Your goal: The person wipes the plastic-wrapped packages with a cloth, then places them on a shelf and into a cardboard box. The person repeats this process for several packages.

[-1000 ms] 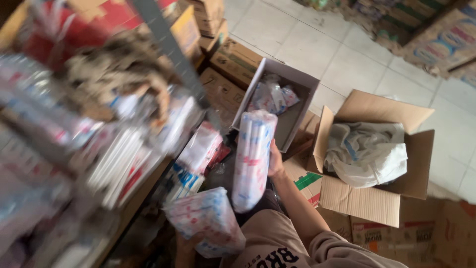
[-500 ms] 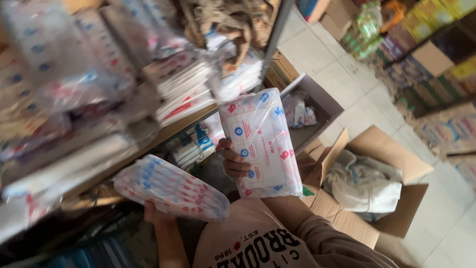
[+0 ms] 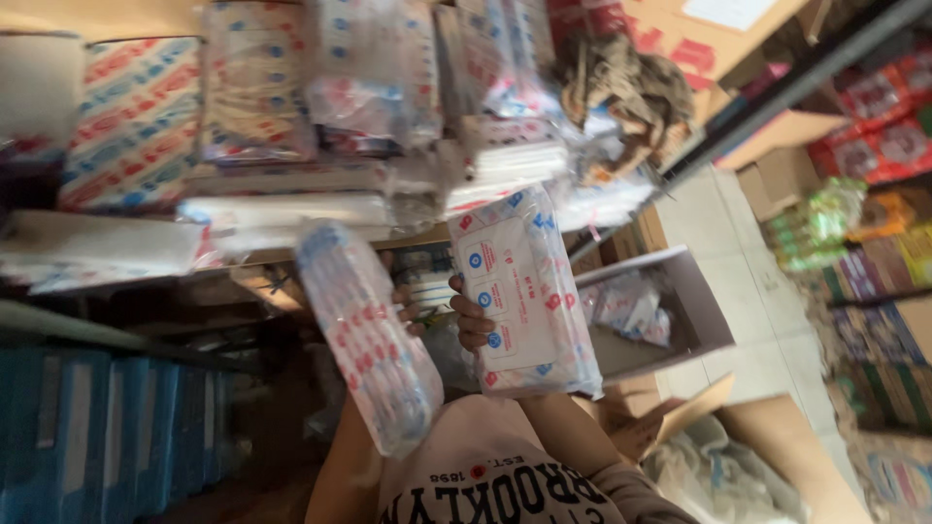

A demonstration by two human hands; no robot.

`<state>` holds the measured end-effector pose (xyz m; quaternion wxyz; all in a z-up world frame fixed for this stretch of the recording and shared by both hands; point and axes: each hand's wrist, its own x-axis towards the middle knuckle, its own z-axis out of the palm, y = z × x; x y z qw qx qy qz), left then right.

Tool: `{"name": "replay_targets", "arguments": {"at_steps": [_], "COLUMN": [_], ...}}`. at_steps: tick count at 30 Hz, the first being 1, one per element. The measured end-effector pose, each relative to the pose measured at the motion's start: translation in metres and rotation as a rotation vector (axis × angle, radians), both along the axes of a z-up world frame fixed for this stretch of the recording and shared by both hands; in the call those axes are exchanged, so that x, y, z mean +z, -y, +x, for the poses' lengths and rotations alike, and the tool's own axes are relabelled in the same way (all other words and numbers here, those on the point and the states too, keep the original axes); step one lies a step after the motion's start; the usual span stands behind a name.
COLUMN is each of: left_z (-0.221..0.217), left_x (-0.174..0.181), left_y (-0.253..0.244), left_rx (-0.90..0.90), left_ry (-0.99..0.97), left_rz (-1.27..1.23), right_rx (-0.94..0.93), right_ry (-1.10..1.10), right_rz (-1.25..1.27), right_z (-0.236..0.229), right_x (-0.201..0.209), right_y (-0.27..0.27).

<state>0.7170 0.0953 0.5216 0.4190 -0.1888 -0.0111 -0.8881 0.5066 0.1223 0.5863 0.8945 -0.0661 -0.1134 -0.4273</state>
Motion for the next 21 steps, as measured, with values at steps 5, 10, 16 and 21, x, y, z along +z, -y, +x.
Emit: {"name": "replay_targets", "arguments": {"at_steps": [5,10,16,21], "left_z": [-0.012,-0.054,-0.083,-0.087], "left_x": [0.003,0.009,0.029,0.04], "left_y": [0.009,0.021,0.012,-0.015], "left_rx": [-0.104,-0.012,0.029,0.108], "left_ry": [-0.098,-0.237,-0.257,-0.158], "left_rz": [-0.037,-0.131,-0.145,-0.12], "right_rx": [-0.008,-0.05,0.033,0.071], "right_ry": [-0.227,-0.397,-0.534,-0.516], "right_rz": [0.04,0.026,-0.099,-0.095], "right_z": [-0.006,-0.019,-0.043,-0.056], "right_x": [0.007,0.002,-0.011,-0.011], "right_y": [0.008,0.017,0.045,0.04]}}
